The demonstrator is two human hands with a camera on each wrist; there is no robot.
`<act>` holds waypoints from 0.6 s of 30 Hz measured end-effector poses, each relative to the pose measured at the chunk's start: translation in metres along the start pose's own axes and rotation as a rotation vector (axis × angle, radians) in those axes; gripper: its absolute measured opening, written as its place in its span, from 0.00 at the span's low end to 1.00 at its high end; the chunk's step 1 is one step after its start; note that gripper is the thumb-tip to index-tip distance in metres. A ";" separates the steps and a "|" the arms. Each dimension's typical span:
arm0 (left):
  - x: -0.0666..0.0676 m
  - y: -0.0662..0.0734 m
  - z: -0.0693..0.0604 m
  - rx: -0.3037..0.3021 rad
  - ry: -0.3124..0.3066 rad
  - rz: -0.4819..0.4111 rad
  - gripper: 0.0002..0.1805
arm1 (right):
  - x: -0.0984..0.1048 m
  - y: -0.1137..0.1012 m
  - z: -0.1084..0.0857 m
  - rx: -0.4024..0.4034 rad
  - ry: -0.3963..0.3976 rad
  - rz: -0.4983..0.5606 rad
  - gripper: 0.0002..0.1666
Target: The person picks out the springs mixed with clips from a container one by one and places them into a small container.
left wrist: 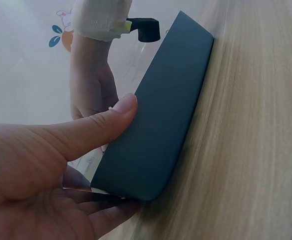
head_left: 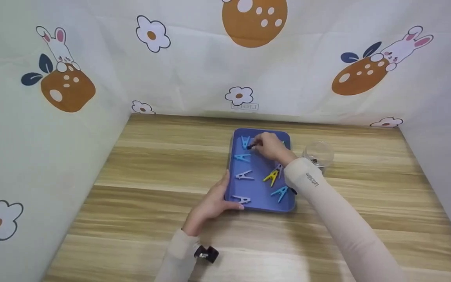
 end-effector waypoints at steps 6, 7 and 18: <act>0.000 0.000 0.000 0.004 0.001 0.004 0.64 | 0.002 0.000 -0.003 0.032 0.023 0.011 0.13; 0.000 0.000 0.000 0.005 0.002 0.006 0.64 | 0.003 -0.001 -0.003 0.038 0.026 0.012 0.13; 0.000 -0.003 0.000 -0.013 0.003 -0.010 0.64 | 0.006 -0.002 -0.010 0.054 0.021 0.022 0.13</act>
Point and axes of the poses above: each hand's wrist, its own z-axis towards the middle knuckle, its own x-axis out of the back of the hand, y = z × x, the point moved 1 cm from there along z, towards the middle knuckle, and after that the axes turned 6 degrees about -z, right-handed, at the moved point
